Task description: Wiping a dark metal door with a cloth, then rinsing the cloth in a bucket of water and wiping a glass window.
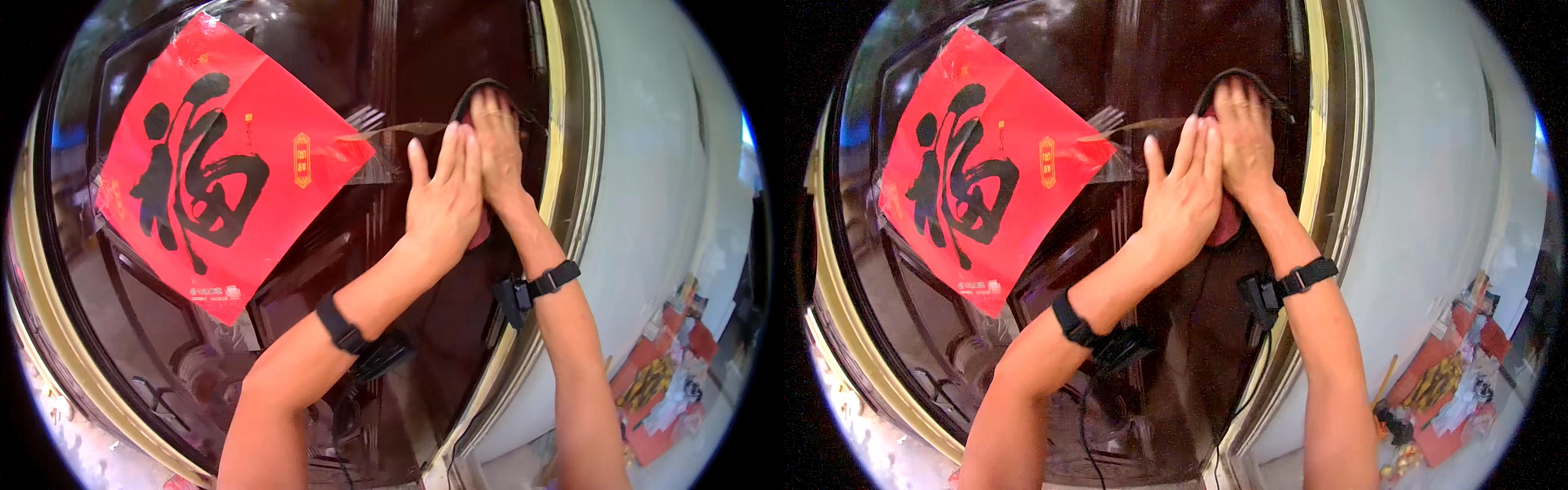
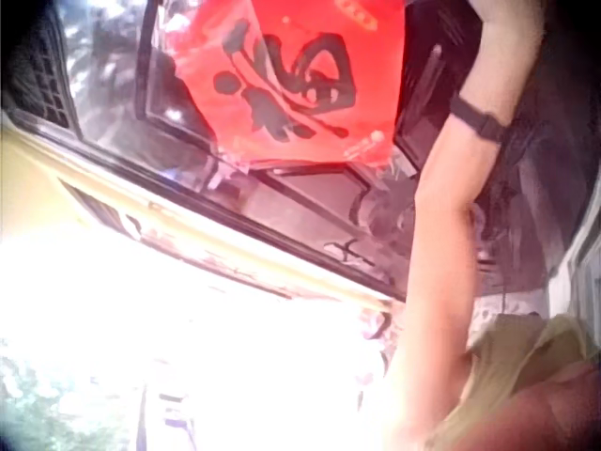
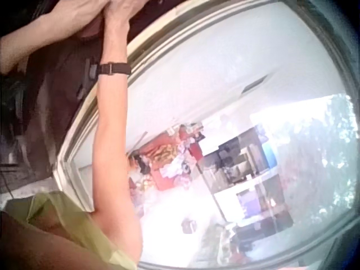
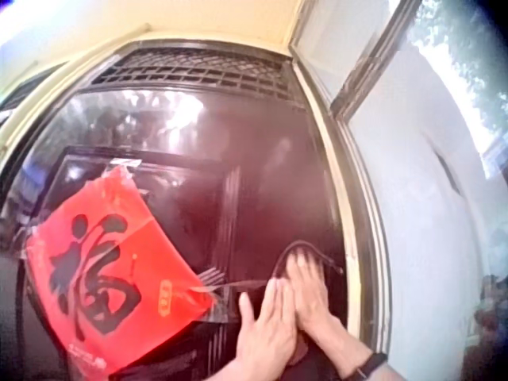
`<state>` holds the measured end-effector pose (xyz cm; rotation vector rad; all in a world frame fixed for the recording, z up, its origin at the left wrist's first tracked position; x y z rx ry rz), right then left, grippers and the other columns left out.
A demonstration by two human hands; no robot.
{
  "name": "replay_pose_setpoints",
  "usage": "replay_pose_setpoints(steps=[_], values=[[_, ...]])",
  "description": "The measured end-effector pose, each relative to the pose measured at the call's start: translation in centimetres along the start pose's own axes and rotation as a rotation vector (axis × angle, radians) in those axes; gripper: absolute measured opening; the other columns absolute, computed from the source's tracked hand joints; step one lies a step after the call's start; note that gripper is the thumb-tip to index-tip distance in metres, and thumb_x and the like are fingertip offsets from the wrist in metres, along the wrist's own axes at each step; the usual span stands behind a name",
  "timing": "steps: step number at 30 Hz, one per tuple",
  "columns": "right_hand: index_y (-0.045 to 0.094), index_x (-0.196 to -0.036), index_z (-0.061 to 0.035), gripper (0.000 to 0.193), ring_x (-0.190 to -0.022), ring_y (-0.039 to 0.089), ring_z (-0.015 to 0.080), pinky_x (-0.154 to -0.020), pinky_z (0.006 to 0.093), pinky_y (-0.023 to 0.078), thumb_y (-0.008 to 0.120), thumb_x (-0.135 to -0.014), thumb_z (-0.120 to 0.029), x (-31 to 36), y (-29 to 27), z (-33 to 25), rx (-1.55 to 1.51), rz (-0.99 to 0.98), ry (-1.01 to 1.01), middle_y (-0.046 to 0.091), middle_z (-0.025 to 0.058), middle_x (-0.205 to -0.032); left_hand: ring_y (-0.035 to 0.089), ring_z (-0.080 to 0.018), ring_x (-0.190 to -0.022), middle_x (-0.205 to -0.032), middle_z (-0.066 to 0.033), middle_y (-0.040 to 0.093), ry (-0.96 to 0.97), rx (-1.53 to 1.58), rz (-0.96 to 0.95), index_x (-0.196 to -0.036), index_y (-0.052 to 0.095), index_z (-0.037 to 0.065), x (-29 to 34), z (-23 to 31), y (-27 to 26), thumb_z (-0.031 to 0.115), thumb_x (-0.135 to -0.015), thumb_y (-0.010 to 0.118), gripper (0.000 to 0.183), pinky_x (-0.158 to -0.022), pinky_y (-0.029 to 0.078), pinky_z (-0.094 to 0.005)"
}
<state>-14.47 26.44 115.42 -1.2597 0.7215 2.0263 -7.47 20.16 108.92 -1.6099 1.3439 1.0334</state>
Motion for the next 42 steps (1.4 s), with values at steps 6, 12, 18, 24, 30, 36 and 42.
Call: replay_pose_setpoints(steps=[6, 12, 18, 24, 30, 36, 42], values=[[0.038, -0.143, 0.0005, 0.051, -0.135, 0.039, 0.0358, -0.113, 0.0484, 0.026, 0.039, -0.098, -0.025, 3.6, -0.2, -1.7, -0.169, -0.112, 0.018, 0.040, 0.0239, -0.145, 0.025, -0.0316, -0.144, -0.152, -0.0200, 0.032, 0.013, -0.005, -0.077, -0.143, 0.032, -0.008, 3.9, 0.8, 0.4, 0.017, -0.086, 0.047, 0.064, -0.106, 0.022, -0.0668], [0.049, -0.129, -0.0006, 0.042, -0.122, 0.049, 0.0375, -0.101, 0.0482, 0.042, 0.050, -0.095, -0.025, -3.6, -0.7, -2.1, -0.155, 0.116, -0.034, 0.048, 0.0209, -0.137, 0.029, -0.0340, -0.141, -0.148, -0.0214, 0.037, 0.007, -0.047, 0.067, -0.143, 0.031, -0.008, -0.4, -2.9, -1.9, 0.012, -0.086, 0.045, 0.062, -0.105, 0.025, -0.0660], [0.037, -0.140, -0.0008, 0.056, -0.127, 0.041, 0.0443, -0.105, 0.0645, 0.029, 0.050, -0.094, -0.030, 13.2, -0.2, -10.0, -0.300, -0.224, 0.302, 0.038, 0.0267, -0.143, 0.023, -0.0360, -0.144, -0.153, -0.0222, 0.028, -0.075, 0.040, -0.373, -0.145, 0.026, -0.008, 16.1, 1.6, -0.3, 0.011, -0.087, 0.044, 0.064, -0.102, 0.020, -0.0729], [0.059, -0.114, 0.0054, 0.043, -0.109, 0.054, 0.0428, -0.095, 0.0538, 0.044, 0.073, -0.078, -0.013, 26.9, -4.3, -18.8, -0.374, -0.223, 0.233, 0.053, 0.0209, -0.120, 0.022, -0.0401, -0.143, -0.153, -0.0248, 0.026, -0.111, 0.235, -0.727, -0.145, 0.025, -0.010, 31.5, 5.4, -1.5, 0.010, -0.081, 0.051, 0.072, -0.096, 0.018, -0.0783], [0.050, -0.131, -0.0003, 0.052, -0.116, 0.051, 0.0387, -0.099, 0.0503, 0.040, 0.065, -0.086, -0.021, 16.6, -1.6, -15.7, -0.341, -0.133, 0.207, 0.050, 0.0186, -0.132, 0.016, -0.0486, -0.142, -0.152, -0.0302, 0.020, -0.182, 0.110, -0.552, -0.144, 0.023, -0.014, 21.1, 1.5, -2.3, 0.012, -0.077, 0.057, 0.079, -0.099, 0.015, -0.0782], [0.051, -0.130, 0.0001, 0.048, -0.122, 0.050, 0.0306, -0.102, 0.0500, 0.038, 0.058, -0.087, -0.022, 16.2, 1.6, -19.4, -0.383, -0.309, 0.102, 0.052, 0.0174, -0.132, 0.010, -0.0538, -0.141, -0.152, -0.0347, 0.016, -0.297, 0.148, -0.500, -0.143, 0.023, -0.014, 24.1, -0.4, -1.6, 0.015, -0.085, 0.056, 0.072, -0.100, 0.007, -0.0774], [0.062, -0.122, -0.0080, 0.035, -0.121, 0.048, 0.0349, -0.105, 0.0430, 0.038, 0.049, -0.094, -0.025, 26.3, -2.9, -20.1, -0.861, -0.427, 0.351, 0.058, 0.0150, -0.127, 0.009, -0.0552, -0.140, -0.149, -0.0403, 0.011, -0.349, 0.393, -0.730, -0.141, 0.013, -0.021, 33.3, 6.8, -1.2, 0.018, -0.088, 0.056, 0.079, -0.102, 0.006, -0.0756]])
Point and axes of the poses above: each hand's wrist, its own x-axis away from the middle knuckle, its own y-axis out of the palm, z = x × y, the point moved 6 cm from there along -x, towards the middle knuckle
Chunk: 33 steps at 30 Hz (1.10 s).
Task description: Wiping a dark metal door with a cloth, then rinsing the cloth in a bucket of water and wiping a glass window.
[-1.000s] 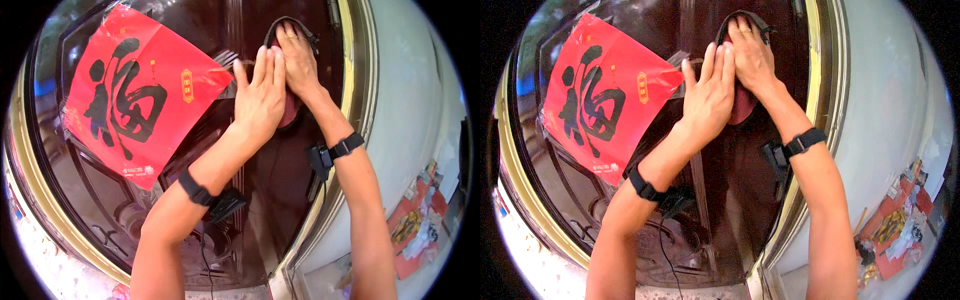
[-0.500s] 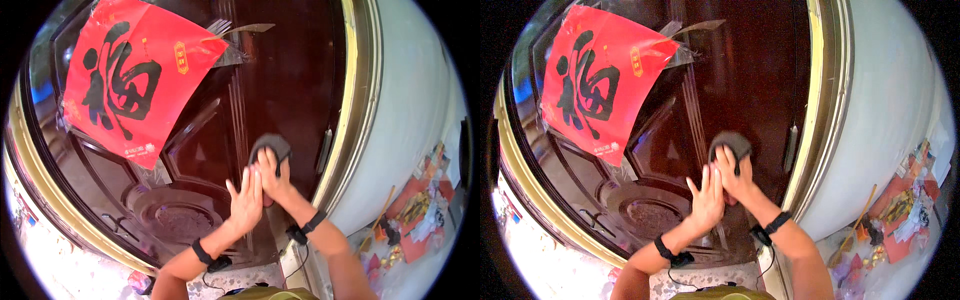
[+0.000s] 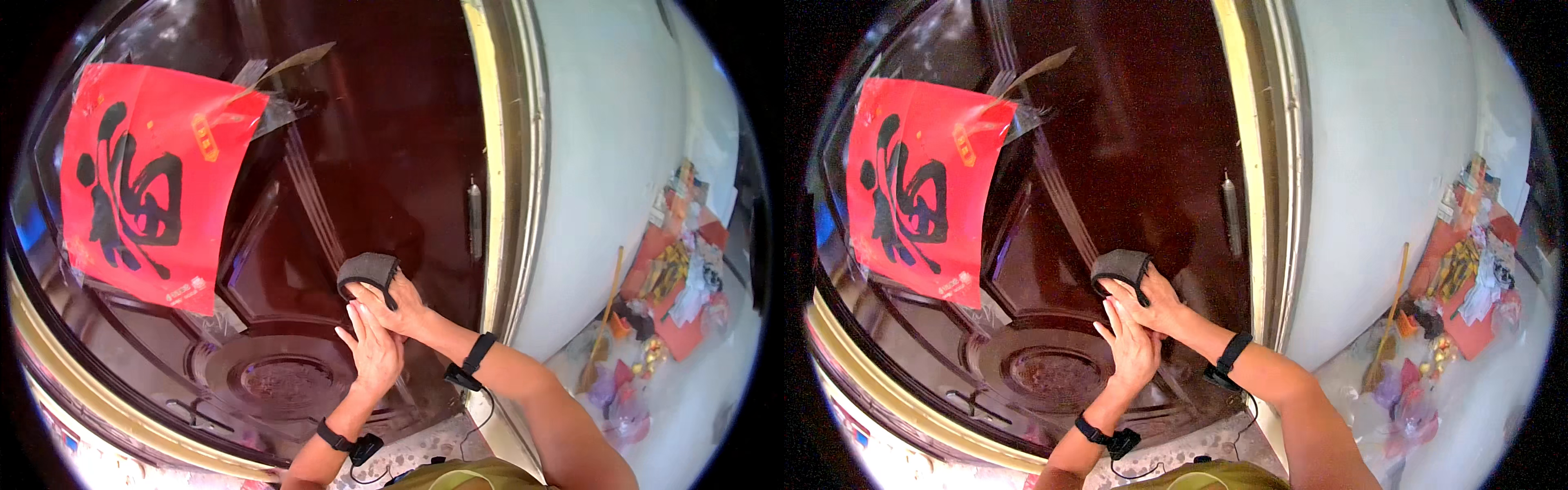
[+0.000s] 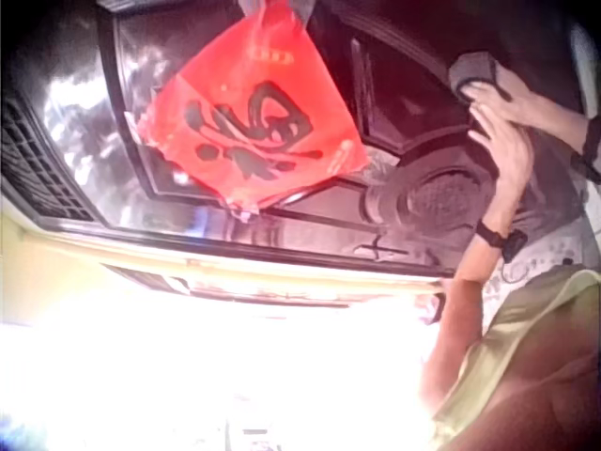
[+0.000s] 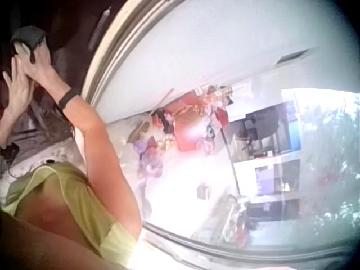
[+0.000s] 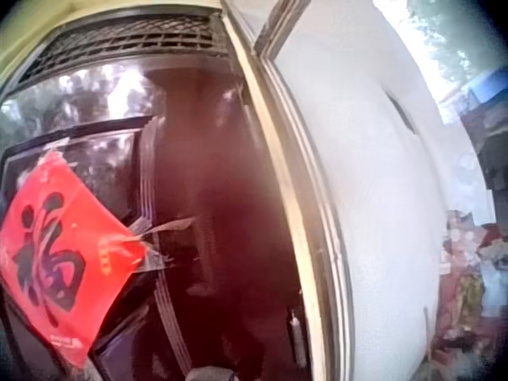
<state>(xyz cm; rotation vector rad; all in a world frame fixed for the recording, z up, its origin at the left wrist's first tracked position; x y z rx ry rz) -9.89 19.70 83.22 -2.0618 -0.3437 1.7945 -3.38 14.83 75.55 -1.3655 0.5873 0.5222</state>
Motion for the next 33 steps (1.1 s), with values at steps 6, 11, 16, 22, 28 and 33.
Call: replay_pose_setpoints(steps=[6, 11, 16, 22, 28, 33], values=[[0.042, -0.134, 0.0062, 0.057, -0.123, 0.044, 0.0446, -0.102, 0.0525, 0.039, 0.054, -0.092, -0.031, -4.6, -7.6, 4.0, 0.558, 0.351, -0.048, 0.042, 0.0309, -0.137, 0.006, -0.0519, -0.143, -0.151, -0.0381, 0.010, 0.169, 0.024, 0.198, -0.144, 0.007, -0.018, -10.4, 5.7, -5.8, 0.011, -0.087, 0.052, 0.079, -0.109, 0.005, -0.0674], [0.035, -0.135, 0.0125, 0.057, -0.131, 0.033, 0.0487, -0.111, 0.0540, 0.029, 0.049, -0.096, -0.026, -7.5, -12.7, 4.2, 0.551, 0.390, 0.165, 0.031, 0.0330, -0.143, 0.010, -0.0455, -0.145, -0.152, -0.0343, 0.015, 0.280, -0.074, 0.209, -0.145, 0.011, -0.016, -14.2, 8.3, -7.2, 0.005, -0.084, 0.047, 0.074, -0.107, 0.009, -0.0698], [0.039, -0.135, 0.0115, 0.051, -0.127, 0.040, 0.0492, -0.106, 0.0504, 0.037, 0.050, -0.093, -0.015, 4.1, -7.0, 5.7, 0.323, 0.231, 0.329, 0.040, 0.0351, -0.136, 0.013, -0.0472, -0.144, -0.151, -0.0349, 0.017, 0.407, -0.194, -0.010, -0.142, 0.019, -0.019, -6.8, 6.1, 2.2, 0.005, -0.082, 0.050, 0.071, -0.102, 0.013, -0.0758], [0.034, -0.140, 0.0055, 0.054, -0.126, 0.046, 0.0375, -0.098, 0.0476, 0.047, 0.050, -0.094, -0.017, -2.1, -13.5, 5.0, 0.651, 0.197, 0.182, 0.039, 0.0260, -0.141, 0.009, -0.0487, -0.144, -0.152, -0.0352, 0.013, 0.407, -0.145, 0.088, -0.141, 0.020, -0.019, -12.4, 10.1, -2.6, 0.005, -0.080, 0.052, 0.074, -0.102, 0.011, -0.0764], [0.040, -0.136, 0.0079, 0.065, -0.121, 0.049, 0.0378, -0.105, 0.0507, 0.037, 0.063, -0.084, -0.024, -16.1, -26.5, 1.6, 1.128, 0.463, -0.057, 0.043, 0.0241, -0.139, 0.012, -0.0474, -0.144, -0.152, -0.0331, 0.016, 0.507, 0.135, 0.523, -0.145, 0.013, -0.015, -23.3, 16.4, -13.1, 0.002, -0.080, 0.051, 0.077, -0.106, 0.012, -0.0720], [0.049, -0.130, 0.0001, 0.055, -0.120, 0.048, 0.0375, -0.107, 0.0485, 0.034, 0.061, -0.081, -0.023, -17.0, -29.5, 6.3, 1.468, 0.332, -0.175, 0.049, 0.0183, -0.134, 0.018, -0.0503, -0.140, -0.148, -0.0396, 0.017, 0.619, 0.433, 0.440, -0.143, 0.005, -0.018, -25.6, 20.1, -11.6, -0.001, -0.081, 0.051, 0.079, -0.116, 0.016, -0.0535]])
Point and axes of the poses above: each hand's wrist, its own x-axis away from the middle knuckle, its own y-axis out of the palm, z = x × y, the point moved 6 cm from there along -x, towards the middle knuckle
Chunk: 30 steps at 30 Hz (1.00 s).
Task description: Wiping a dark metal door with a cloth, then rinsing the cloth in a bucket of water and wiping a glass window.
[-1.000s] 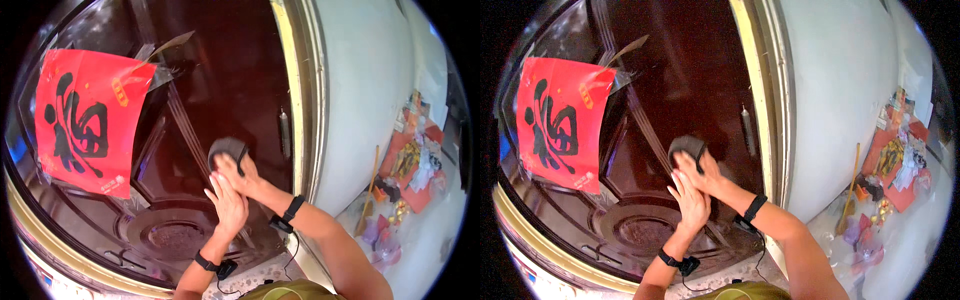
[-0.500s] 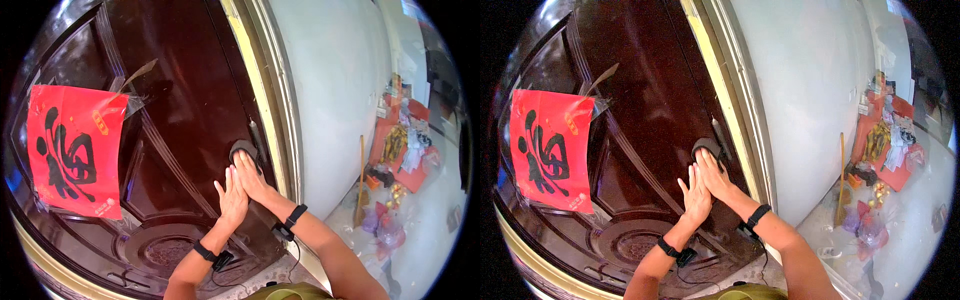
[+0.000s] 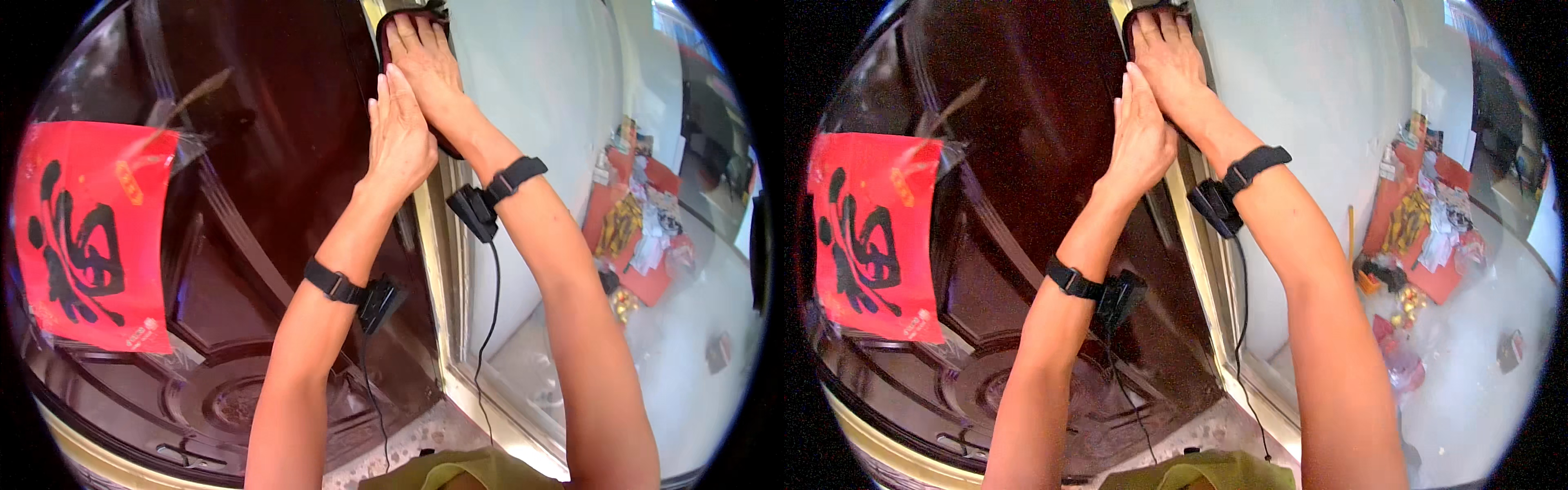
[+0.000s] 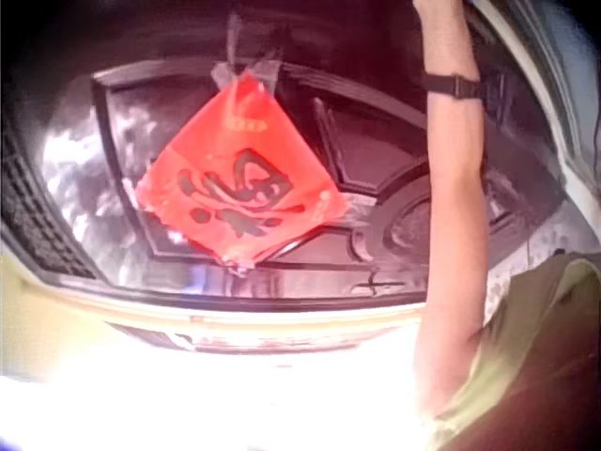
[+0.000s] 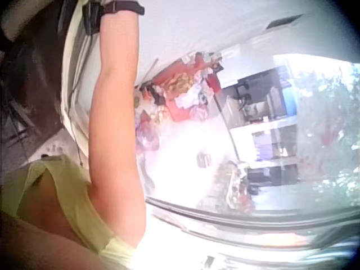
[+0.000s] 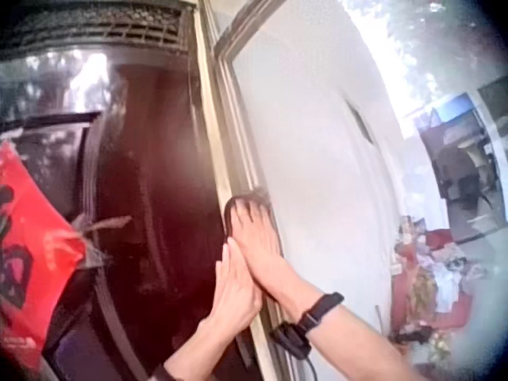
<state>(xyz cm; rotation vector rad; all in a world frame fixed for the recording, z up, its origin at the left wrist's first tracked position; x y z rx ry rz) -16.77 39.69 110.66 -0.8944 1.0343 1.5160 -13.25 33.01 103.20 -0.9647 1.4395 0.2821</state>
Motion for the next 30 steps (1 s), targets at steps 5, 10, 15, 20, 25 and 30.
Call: replay_pose_setpoints(steps=[5, 10, 15, 20, 25, 30], values=[[0.047, -0.135, -0.0059, 0.058, -0.121, 0.048, 0.0390, -0.103, 0.0436, 0.041, 0.064, -0.081, -0.021, 15.4, 2.4, -2.5, -0.763, -0.299, 0.514, 0.048, 0.0187, -0.134, 0.010, -0.0563, -0.139, -0.146, -0.0456, 0.000, -0.216, 0.399, -0.146, -0.142, -0.013, -0.017, 11.3, 2.5, 7.0, -0.010, -0.079, 0.048, 0.088, -0.117, 0.019, -0.0481], [0.053, -0.131, -0.0051, 0.040, -0.129, 0.042, 0.0349, -0.110, 0.0417, 0.031, 0.051, -0.093, -0.017, 28.7, -2.5, -7.8, -0.872, -0.428, 0.629, 0.049, 0.0171, -0.136, 0.009, -0.0560, -0.139, -0.148, -0.0422, -0.002, -0.331, 0.521, -0.197, -0.144, -0.018, -0.012, 24.9, 5.8, 12.1, -0.010, -0.079, 0.049, 0.093, -0.116, 0.015, -0.0494], [0.054, -0.128, -0.0048, 0.036, -0.126, 0.044, 0.0351, -0.109, 0.0426, 0.031, 0.050, -0.095, -0.017, 32.7, -6.5, -11.1, -0.778, -0.548, 0.429, 0.052, 0.0173, -0.130, 0.000, -0.0457, -0.145, -0.154, -0.0334, -0.009, -0.414, 0.725, -0.218, -0.145, -0.021, -0.007, 30.7, 7.0, 13.0, -0.012, -0.074, 0.048, 0.099, -0.118, 0.005, -0.0480], [0.057, -0.128, -0.0103, 0.042, -0.110, 0.052, 0.0444, -0.093, 0.0472, 0.047, 0.056, -0.091, -0.032, 26.7, -3.6, -8.2, -0.633, -0.445, 0.487, 0.057, 0.0219, -0.122, 0.005, -0.0345, -0.147, -0.158, -0.0252, -0.004, -0.295, 0.877, -0.038, -0.150, -0.015, 0.000, 22.4, 3.7, 10.1, -0.008, -0.077, 0.049, 0.097, -0.119, 0.007, -0.0424], [0.045, -0.136, -0.0025, 0.057, -0.101, 0.053, 0.0429, -0.087, 0.0506, 0.046, 0.059, -0.082, -0.013, 13.9, -2.2, -6.3, -0.193, -0.255, 0.037, 0.052, 0.0217, -0.128, 0.022, -0.0301, -0.144, -0.155, -0.0254, 0.017, -0.383, 1.007, -0.074, -0.151, -0.011, 0.001, 13.2, -0.6, 7.4, -0.011, -0.079, 0.046, 0.093, -0.117, 0.021, -0.0374], [0.051, -0.131, 0.0002, 0.053, -0.102, 0.058, 0.0350, -0.090, 0.0459, 0.042, 0.058, -0.083, -0.022, 24.4, -3.1, -9.3, -0.344, -0.458, 0.070, 0.067, 0.0191, -0.098, 0.021, -0.0309, -0.144, -0.156, -0.0248, 0.012, -0.453, 0.897, -0.043, -0.151, -0.012, 0.000, 23.4, 1.8, 12.5, -0.012, -0.080, 0.047, 0.093, -0.116, 0.020, -0.0381]])
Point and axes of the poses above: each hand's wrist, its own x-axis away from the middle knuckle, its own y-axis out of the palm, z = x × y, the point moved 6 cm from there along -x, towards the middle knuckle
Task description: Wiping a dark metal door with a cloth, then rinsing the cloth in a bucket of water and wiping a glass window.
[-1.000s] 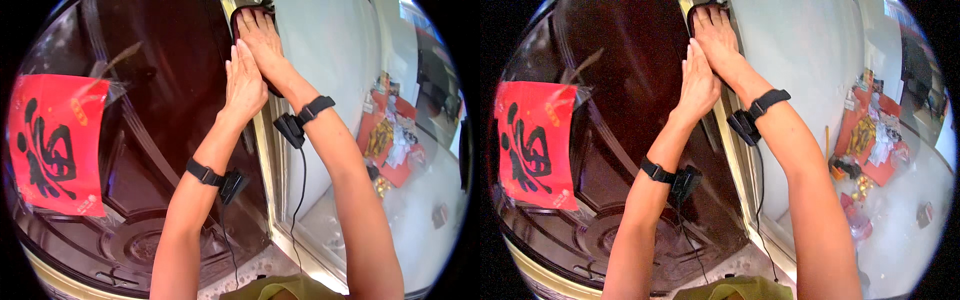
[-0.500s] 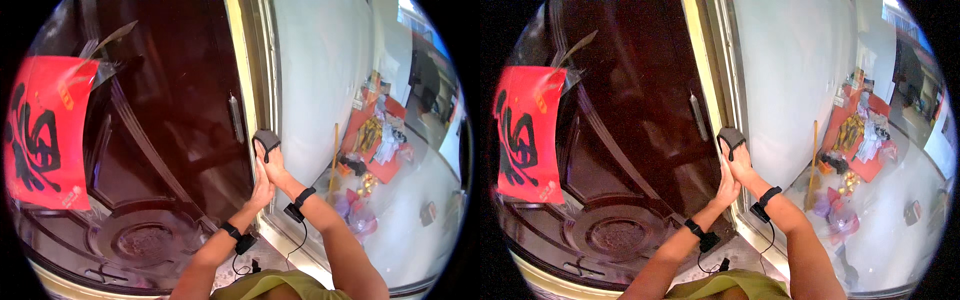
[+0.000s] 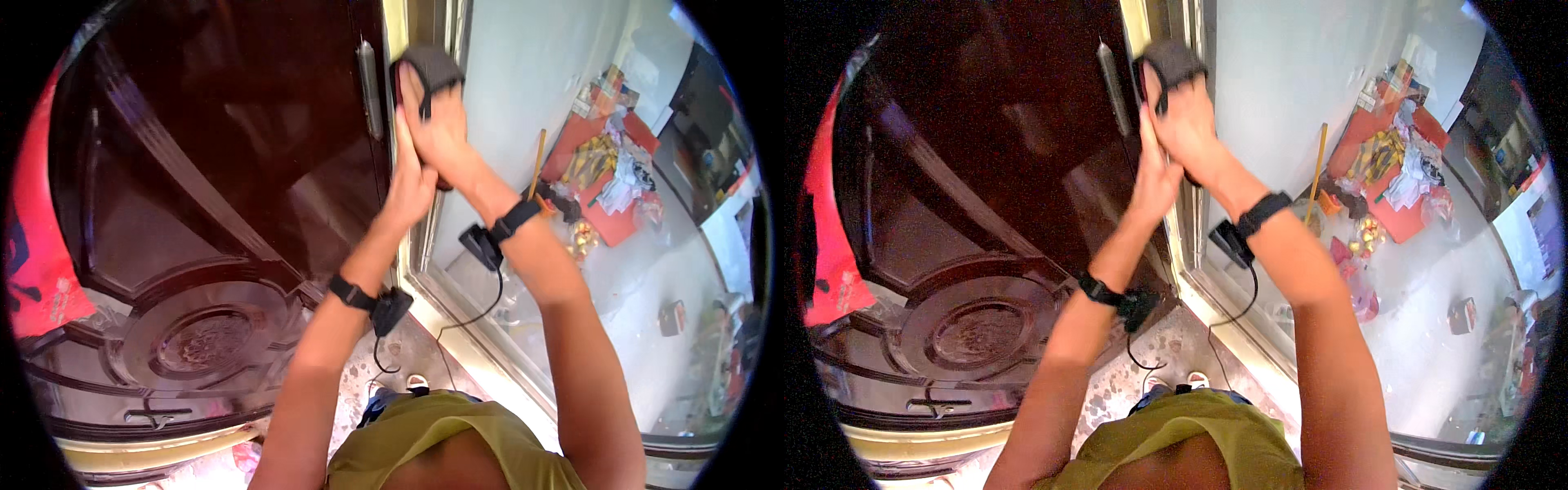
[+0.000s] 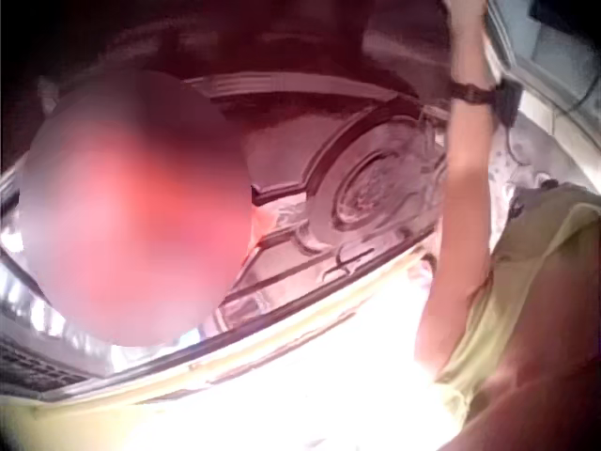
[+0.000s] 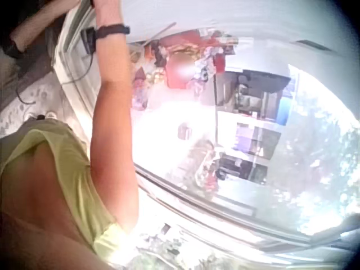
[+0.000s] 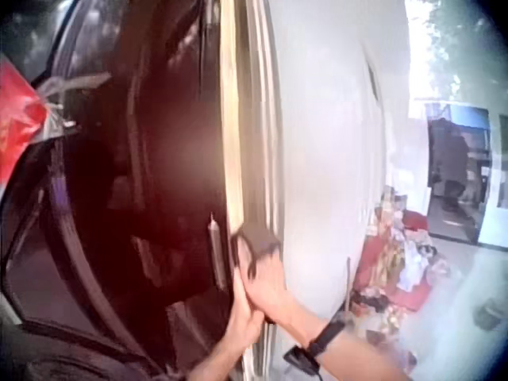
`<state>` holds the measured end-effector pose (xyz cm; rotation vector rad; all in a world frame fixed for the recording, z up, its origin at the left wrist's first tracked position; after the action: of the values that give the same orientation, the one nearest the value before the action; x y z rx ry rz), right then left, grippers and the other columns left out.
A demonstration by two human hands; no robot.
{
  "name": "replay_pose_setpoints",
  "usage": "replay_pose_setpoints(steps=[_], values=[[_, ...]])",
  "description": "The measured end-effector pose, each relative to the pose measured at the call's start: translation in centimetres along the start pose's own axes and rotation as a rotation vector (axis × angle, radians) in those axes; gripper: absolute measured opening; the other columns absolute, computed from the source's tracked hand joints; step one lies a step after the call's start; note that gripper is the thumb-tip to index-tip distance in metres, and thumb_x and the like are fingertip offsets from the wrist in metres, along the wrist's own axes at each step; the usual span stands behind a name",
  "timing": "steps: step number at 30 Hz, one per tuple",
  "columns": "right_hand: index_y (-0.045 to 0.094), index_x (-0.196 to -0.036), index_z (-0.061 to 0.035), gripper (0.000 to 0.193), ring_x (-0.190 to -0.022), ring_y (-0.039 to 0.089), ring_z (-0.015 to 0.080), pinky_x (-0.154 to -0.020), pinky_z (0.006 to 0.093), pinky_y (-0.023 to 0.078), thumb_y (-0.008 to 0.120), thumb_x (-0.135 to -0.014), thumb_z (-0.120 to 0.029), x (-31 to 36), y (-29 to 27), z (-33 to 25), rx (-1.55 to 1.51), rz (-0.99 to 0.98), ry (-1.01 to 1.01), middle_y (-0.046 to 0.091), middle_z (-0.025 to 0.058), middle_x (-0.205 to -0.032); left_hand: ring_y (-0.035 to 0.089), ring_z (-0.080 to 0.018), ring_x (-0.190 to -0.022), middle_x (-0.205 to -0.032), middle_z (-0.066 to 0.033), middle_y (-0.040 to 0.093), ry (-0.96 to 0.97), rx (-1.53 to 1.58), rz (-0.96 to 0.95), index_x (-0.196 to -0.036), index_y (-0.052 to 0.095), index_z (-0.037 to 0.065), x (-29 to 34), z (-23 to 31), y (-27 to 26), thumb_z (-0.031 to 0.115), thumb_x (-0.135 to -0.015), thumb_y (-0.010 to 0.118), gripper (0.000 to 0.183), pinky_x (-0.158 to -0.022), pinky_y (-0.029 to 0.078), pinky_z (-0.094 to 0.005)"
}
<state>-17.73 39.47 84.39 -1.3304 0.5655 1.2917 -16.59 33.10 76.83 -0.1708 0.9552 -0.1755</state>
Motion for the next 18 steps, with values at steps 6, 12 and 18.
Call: replay_pose_setpoints(steps=[6, 12, 18], values=[[0.055, -0.130, -0.0074, 0.048, -0.119, 0.049, 0.0368, -0.104, 0.0459, 0.035, 0.057, -0.084, -0.019, 15.0, 6.1, -2.7, -0.422, -0.248, 0.191, 0.056, 0.0167, -0.126, 0.020, -0.0319, -0.143, -0.157, -0.0238, 0.006, -0.377, 0.220, 0.015, -0.150, -0.017, 0.002, 14.6, -7.8, 5.6, -0.015, -0.083, 0.047, 0.094, -0.116, 0.019, -0.0385], [0.058, -0.124, -0.0054, 0.042, -0.113, 0.052, 0.0333, -0.104, 0.0438, 0.034, 0.052, -0.086, -0.023, 28.2, 9.9, -6.8, -0.248, -0.752, 0.053, 0.060, 0.0158, -0.120, 0.021, -0.0319, -0.143, -0.154, -0.0229, 0.014, -0.652, 0.374, 0.106, -0.151, -0.013, 0.004, 26.0, -12.3, 10.1, -0.014, -0.082, 0.049, 0.094, -0.115, 0.019, -0.0395], [0.060, -0.116, -0.0009, 0.041, -0.119, 0.046, 0.0259, -0.108, 0.0420, 0.028, 0.053, -0.081, -0.022, 38.8, 14.2, -9.4, -0.242, -0.989, -0.103, 0.060, 0.0114, -0.117, 0.030, -0.0311, -0.140, -0.152, -0.0220, 0.022, -0.792, 0.358, 0.088, -0.150, -0.014, 0.004, 34.4, -18.2, 12.4, -0.012, -0.084, 0.050, 0.093, -0.112, 0.027, -0.0380]])
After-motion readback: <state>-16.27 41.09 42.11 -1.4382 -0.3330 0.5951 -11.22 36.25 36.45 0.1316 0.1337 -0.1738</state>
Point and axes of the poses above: each hand's wrist, its own x-axis away from the middle knuckle, its own y-axis out of the palm, z = x × y, the point moved 6 cm from there along -x, towards the middle knuckle
